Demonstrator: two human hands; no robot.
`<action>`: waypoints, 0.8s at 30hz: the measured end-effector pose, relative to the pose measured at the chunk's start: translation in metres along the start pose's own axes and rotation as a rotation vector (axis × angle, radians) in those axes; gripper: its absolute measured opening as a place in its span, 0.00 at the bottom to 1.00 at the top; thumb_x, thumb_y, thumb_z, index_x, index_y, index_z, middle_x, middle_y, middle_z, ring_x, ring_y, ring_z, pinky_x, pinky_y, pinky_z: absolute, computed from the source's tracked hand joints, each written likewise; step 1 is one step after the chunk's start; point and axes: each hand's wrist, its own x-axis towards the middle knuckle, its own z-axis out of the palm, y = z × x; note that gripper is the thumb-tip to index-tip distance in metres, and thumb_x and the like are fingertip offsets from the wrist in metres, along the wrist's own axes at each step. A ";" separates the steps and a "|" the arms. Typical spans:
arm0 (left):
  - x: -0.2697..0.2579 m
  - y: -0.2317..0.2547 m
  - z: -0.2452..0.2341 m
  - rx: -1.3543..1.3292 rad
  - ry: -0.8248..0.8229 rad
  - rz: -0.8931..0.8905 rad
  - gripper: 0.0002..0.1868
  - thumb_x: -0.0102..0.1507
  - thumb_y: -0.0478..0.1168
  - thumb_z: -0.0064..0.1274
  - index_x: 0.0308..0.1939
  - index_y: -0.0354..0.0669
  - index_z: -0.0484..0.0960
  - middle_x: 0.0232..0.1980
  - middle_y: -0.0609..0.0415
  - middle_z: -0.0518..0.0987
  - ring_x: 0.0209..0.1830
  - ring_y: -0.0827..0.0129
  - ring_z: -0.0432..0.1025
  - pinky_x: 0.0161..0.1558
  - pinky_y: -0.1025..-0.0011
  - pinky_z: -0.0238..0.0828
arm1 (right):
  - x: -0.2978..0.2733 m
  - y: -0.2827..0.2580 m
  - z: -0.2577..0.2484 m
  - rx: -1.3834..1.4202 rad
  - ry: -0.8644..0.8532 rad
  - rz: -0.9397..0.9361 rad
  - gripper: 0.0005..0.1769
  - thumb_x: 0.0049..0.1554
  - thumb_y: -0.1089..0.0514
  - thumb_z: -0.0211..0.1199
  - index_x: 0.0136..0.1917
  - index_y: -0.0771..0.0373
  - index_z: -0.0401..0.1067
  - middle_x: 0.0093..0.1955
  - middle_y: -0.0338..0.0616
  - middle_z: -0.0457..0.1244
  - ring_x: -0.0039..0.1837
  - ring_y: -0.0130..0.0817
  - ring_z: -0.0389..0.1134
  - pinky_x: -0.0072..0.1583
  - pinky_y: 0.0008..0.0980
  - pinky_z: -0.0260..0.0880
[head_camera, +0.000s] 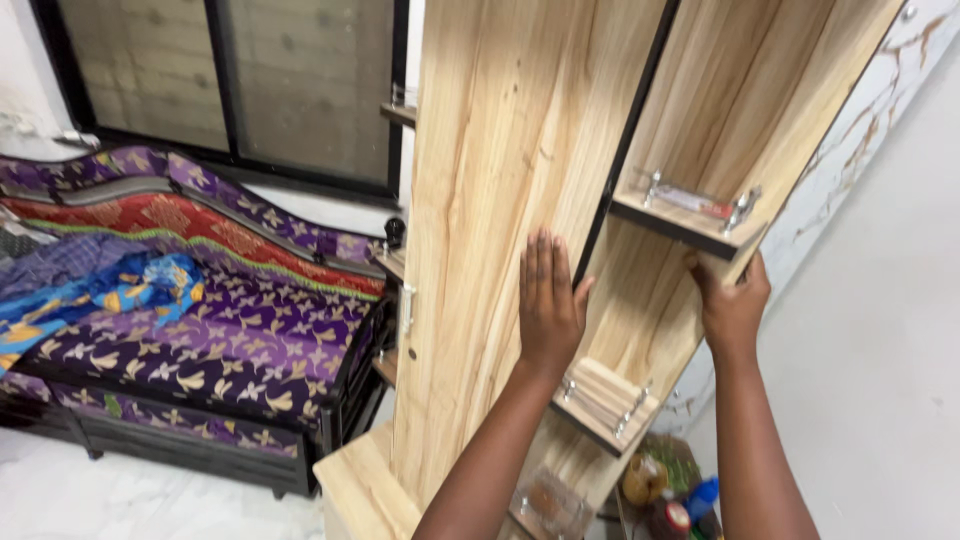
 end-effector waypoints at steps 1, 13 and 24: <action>0.000 -0.001 -0.002 0.013 0.001 -0.003 0.36 0.72 0.44 0.54 0.77 0.29 0.56 0.80 0.31 0.58 0.83 0.40 0.52 0.81 0.46 0.49 | -0.001 0.004 0.000 -0.053 0.009 -0.023 0.21 0.63 0.61 0.71 0.64 0.68 0.67 0.56 0.43 0.68 0.58 0.30 0.70 0.61 0.31 0.71; -0.019 -0.017 -0.016 0.020 -0.157 -0.016 0.48 0.68 0.49 0.56 0.80 0.32 0.45 0.82 0.24 0.45 0.84 0.32 0.40 0.78 0.34 0.34 | -0.006 0.000 0.005 -0.074 0.029 -0.028 0.23 0.64 0.54 0.72 0.64 0.67 0.67 0.58 0.41 0.67 0.61 0.28 0.68 0.65 0.30 0.68; -0.045 -0.024 -0.026 -0.008 -0.261 -0.114 0.56 0.66 0.53 0.57 0.81 0.31 0.36 0.82 0.18 0.37 0.83 0.21 0.32 0.76 0.26 0.25 | -0.020 -0.005 0.011 -0.037 0.026 -0.069 0.21 0.70 0.57 0.71 0.68 0.68 0.67 0.62 0.40 0.66 0.65 0.27 0.67 0.73 0.31 0.66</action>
